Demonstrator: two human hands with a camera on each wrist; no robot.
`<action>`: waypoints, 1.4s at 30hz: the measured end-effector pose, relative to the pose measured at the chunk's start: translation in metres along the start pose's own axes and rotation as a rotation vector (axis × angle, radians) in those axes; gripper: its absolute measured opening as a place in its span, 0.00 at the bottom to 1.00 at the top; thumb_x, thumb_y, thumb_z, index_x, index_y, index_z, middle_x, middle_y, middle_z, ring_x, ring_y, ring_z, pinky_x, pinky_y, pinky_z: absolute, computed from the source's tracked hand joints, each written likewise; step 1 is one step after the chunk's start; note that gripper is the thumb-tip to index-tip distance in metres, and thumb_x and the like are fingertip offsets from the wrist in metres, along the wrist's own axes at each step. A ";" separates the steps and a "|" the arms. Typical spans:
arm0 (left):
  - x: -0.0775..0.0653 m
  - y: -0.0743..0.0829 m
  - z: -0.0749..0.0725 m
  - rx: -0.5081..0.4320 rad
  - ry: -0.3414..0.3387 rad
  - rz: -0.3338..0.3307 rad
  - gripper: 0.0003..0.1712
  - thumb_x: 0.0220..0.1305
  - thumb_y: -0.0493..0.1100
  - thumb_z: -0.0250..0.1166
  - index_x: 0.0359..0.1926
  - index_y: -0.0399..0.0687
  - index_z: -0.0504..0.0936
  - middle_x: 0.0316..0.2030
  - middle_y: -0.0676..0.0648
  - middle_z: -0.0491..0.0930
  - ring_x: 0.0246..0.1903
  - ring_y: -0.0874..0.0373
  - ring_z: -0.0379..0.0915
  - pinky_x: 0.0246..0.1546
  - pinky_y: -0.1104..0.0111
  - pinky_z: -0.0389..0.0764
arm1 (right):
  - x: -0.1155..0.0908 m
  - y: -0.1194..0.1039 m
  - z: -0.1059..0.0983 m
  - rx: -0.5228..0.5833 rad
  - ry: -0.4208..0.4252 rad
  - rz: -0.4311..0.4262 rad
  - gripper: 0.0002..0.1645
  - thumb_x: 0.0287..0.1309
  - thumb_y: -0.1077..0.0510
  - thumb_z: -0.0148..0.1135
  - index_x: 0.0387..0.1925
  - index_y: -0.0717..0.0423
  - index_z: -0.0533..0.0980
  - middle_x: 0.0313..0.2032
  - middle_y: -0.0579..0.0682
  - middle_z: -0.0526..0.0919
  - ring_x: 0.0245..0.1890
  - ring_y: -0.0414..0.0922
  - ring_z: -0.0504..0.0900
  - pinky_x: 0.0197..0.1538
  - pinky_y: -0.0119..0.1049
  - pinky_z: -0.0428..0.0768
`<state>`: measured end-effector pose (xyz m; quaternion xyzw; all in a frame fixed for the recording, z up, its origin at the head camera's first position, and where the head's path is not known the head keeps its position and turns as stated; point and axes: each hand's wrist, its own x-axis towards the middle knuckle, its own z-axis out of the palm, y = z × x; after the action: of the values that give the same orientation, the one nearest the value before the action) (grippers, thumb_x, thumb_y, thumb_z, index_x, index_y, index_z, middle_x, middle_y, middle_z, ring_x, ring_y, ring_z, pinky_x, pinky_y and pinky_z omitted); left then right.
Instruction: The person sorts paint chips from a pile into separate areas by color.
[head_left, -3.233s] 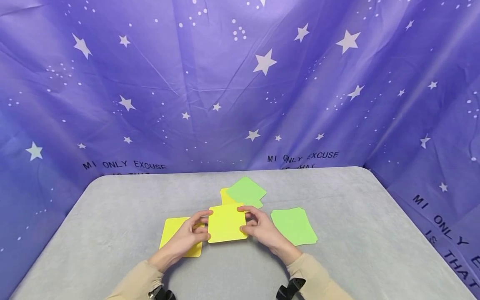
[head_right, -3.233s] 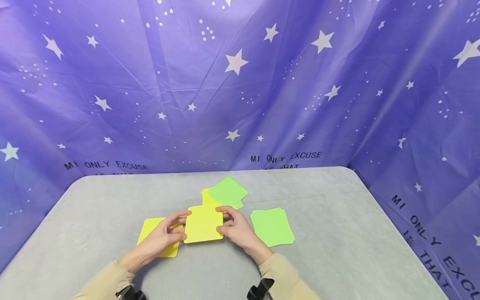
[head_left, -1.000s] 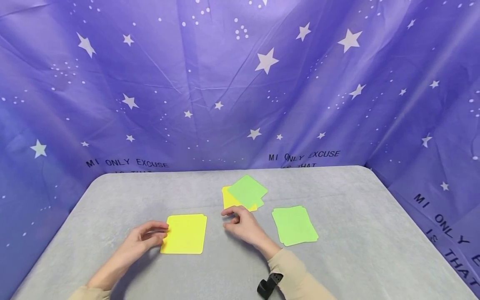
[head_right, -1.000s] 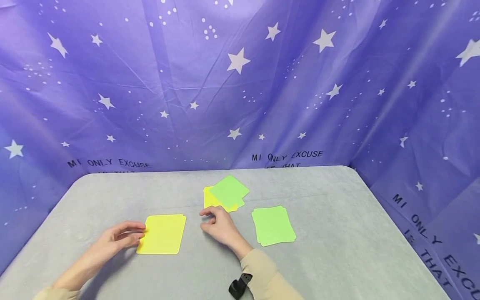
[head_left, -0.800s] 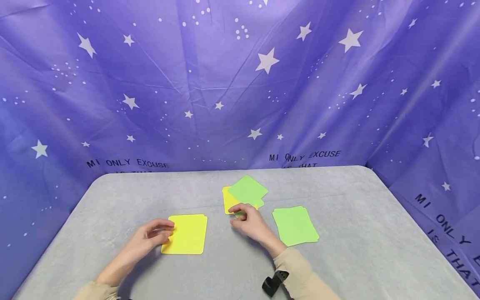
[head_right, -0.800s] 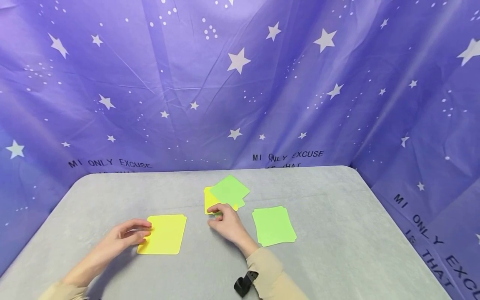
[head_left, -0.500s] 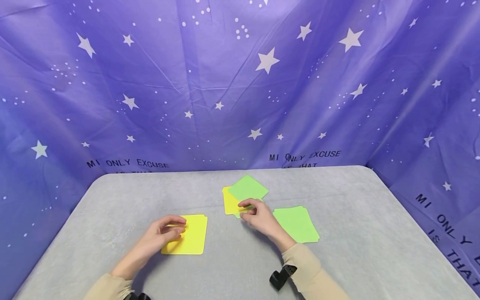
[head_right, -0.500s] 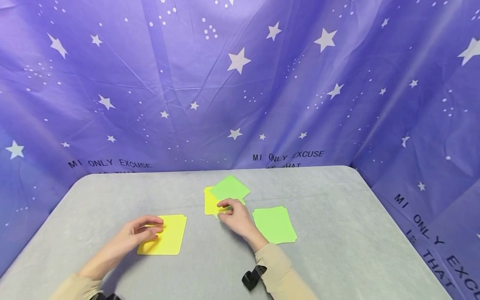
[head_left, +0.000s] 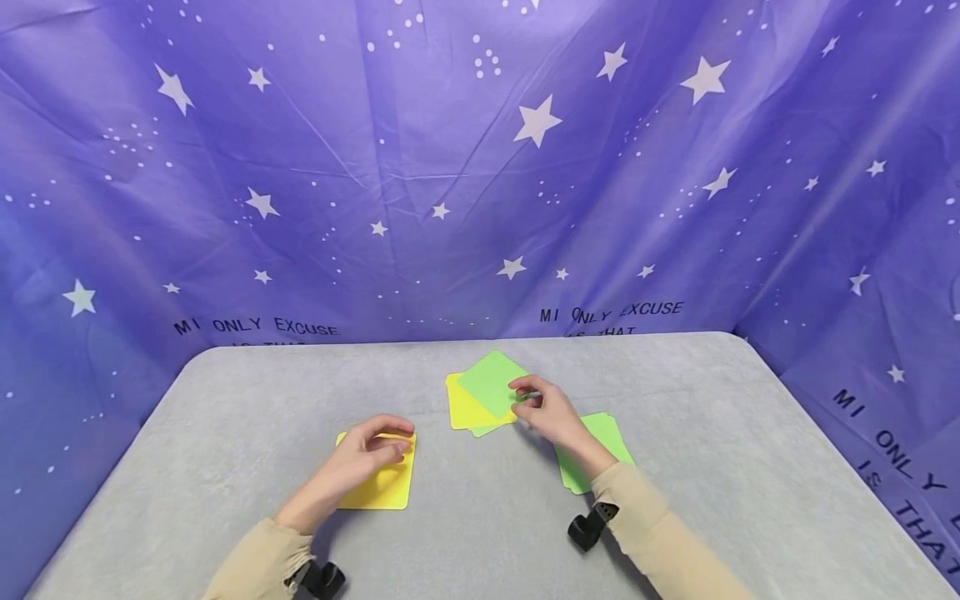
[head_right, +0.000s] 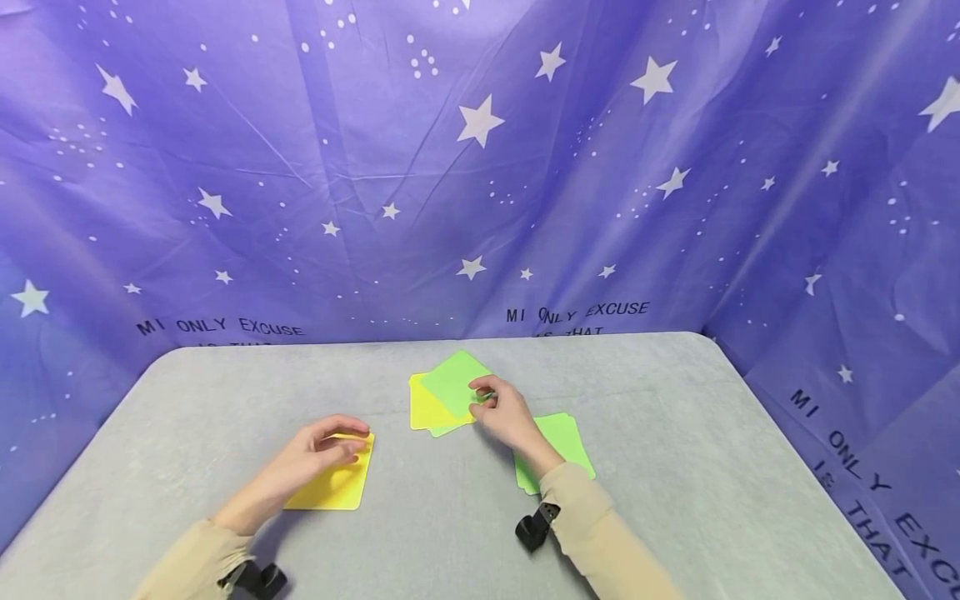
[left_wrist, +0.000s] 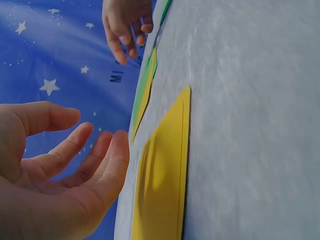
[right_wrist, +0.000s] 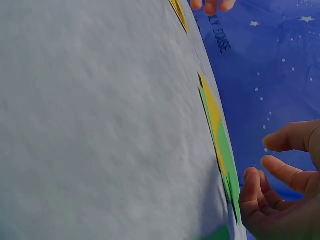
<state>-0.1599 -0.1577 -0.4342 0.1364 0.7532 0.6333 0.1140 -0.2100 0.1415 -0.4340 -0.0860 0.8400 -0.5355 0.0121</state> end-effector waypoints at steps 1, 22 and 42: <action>0.003 0.000 0.002 0.000 -0.004 0.007 0.19 0.61 0.30 0.59 0.52 0.23 0.72 0.49 0.29 0.75 0.47 0.40 0.76 0.45 0.65 0.80 | 0.002 0.000 -0.002 -0.003 0.004 0.001 0.20 0.54 0.71 0.61 0.50 0.68 0.75 0.44 0.62 0.78 0.33 0.45 0.77 0.28 0.31 0.74; 0.073 0.008 0.064 -0.145 0.005 -0.111 0.29 0.58 0.31 0.60 0.61 0.28 0.66 0.56 0.29 0.69 0.52 0.41 0.73 0.50 0.59 0.78 | 0.043 0.009 -0.028 -0.097 -0.076 -0.035 0.27 0.57 0.69 0.58 0.59 0.70 0.68 0.52 0.70 0.74 0.51 0.61 0.74 0.57 0.51 0.73; 0.086 0.009 0.077 -0.429 0.091 -0.184 0.33 0.57 0.27 0.55 0.64 0.29 0.58 0.58 0.25 0.60 0.54 0.39 0.67 0.59 0.54 0.69 | 0.053 0.007 -0.026 0.021 -0.171 0.072 0.36 0.61 0.67 0.54 0.70 0.66 0.57 0.63 0.71 0.64 0.63 0.64 0.65 0.63 0.53 0.67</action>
<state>-0.2137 -0.0552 -0.4389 0.0112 0.6149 0.7713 0.1637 -0.2665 0.1597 -0.4251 -0.1011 0.8329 -0.5341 0.1038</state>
